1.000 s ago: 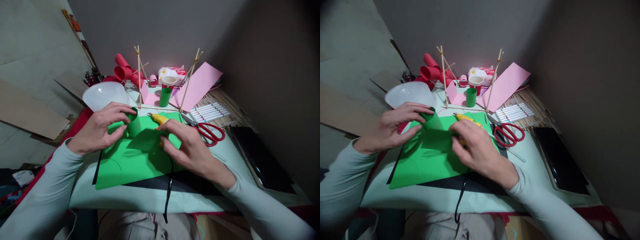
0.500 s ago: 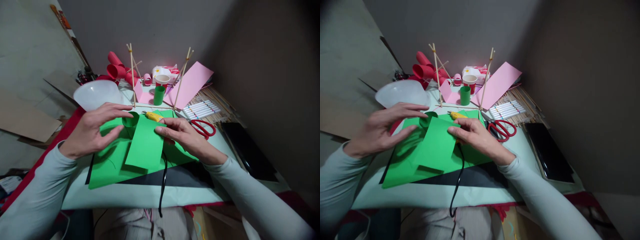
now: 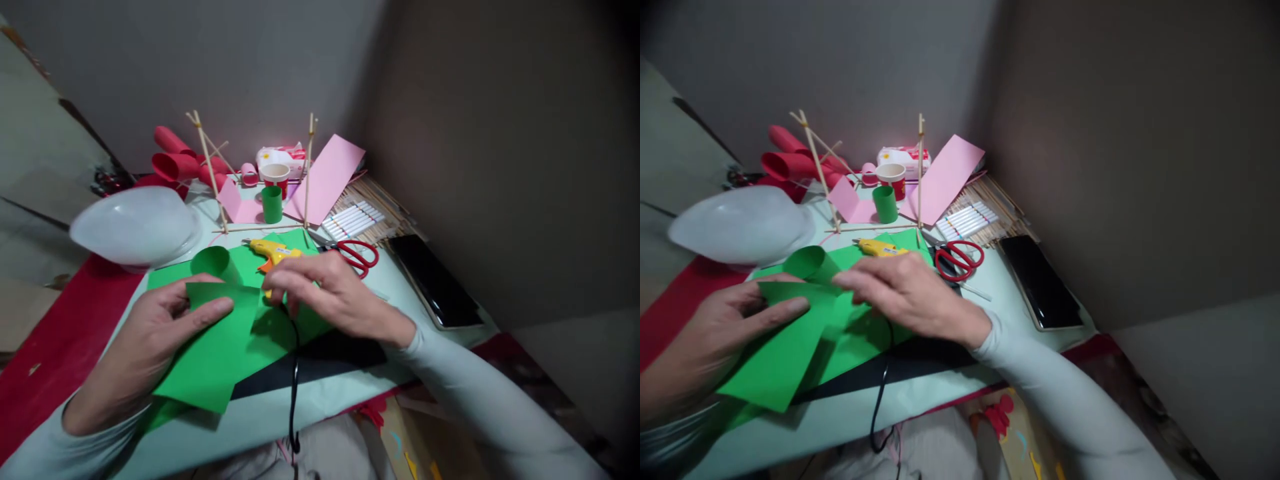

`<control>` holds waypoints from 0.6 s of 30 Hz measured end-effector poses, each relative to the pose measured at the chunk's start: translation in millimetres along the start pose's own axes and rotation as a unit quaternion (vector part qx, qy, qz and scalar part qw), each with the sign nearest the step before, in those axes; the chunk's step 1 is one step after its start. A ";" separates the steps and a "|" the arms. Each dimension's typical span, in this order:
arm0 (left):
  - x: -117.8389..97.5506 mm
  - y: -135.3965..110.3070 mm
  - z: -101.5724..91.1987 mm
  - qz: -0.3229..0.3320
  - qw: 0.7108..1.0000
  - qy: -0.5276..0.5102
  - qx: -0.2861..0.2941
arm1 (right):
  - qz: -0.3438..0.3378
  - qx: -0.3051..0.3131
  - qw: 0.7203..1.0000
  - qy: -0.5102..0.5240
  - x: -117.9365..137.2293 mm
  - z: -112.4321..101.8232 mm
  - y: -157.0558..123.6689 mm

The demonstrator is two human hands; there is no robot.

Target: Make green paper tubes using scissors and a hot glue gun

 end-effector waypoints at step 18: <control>14.7 0.6 1.4 -0.131 0.983 -0.117 0.054 | 0.250 0.082 0.844 -0.468 -37.6 -41.0 -21.2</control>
Point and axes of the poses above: each hand's wrist, its own y-axis towards the middle knuckle, its own z-axis out of the palm, x = y × z, the point moved 1 cm from there along y, towards the middle knuckle, and after that the axes turned 8 degrees about -y, right-handed, at the moved point
